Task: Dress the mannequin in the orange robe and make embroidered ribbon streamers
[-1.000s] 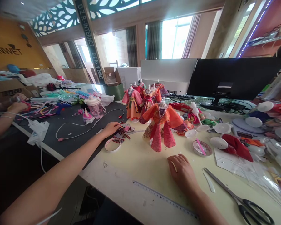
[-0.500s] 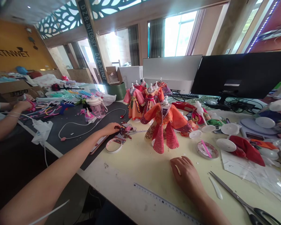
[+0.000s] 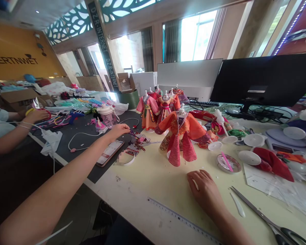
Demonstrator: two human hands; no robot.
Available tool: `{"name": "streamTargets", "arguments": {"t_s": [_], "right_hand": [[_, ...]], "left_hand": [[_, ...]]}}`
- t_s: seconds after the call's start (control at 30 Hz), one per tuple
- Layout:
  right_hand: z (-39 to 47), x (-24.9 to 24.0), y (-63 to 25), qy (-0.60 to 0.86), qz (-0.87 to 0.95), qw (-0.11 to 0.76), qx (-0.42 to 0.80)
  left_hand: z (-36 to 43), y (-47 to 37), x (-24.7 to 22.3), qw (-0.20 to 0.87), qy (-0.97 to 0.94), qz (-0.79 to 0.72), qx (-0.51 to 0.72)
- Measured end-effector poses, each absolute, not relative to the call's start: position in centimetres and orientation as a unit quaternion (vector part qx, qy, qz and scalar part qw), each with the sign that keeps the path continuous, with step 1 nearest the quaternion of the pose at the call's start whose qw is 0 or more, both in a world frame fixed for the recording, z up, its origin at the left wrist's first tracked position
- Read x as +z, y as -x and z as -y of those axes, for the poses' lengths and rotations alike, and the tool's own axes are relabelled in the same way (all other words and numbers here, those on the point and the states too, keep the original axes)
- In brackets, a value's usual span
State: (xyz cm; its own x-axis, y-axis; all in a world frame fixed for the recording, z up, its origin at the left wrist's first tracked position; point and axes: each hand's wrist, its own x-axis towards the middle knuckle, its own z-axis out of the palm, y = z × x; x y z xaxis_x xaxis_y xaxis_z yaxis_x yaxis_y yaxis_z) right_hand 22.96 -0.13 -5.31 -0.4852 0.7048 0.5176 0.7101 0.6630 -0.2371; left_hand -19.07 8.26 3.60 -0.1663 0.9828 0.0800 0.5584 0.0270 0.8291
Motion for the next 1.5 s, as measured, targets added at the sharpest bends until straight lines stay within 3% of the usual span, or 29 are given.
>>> {"name": "streamTargets", "arguments": {"t_s": [0.23,0.53,0.77,1.1,1.5], "right_hand": [[0.2,-5.4,-23.2,0.407,0.863,0.299,-0.016],[0.2,-5.3,-23.1,0.403,0.861,0.311,-0.030],[0.3,-5.1,-23.1,0.406,0.862,0.303,-0.014],[0.3,-5.2,-23.1,0.406,0.864,0.298,0.014],[0.4,-5.0,-22.9,0.400,0.868,0.293,0.016]], "left_hand": [[-6.6,17.8,6.3,0.399,-0.547,-0.535,0.505],[-5.2,16.2,7.8,0.455,-0.550,-0.459,0.529],[-6.3,17.5,7.3,0.391,-0.533,-0.528,0.534],[-8.3,19.1,3.0,0.265,-0.528,-0.647,0.481],[-8.0,18.4,4.6,0.127,-0.602,-0.653,0.441]]}}
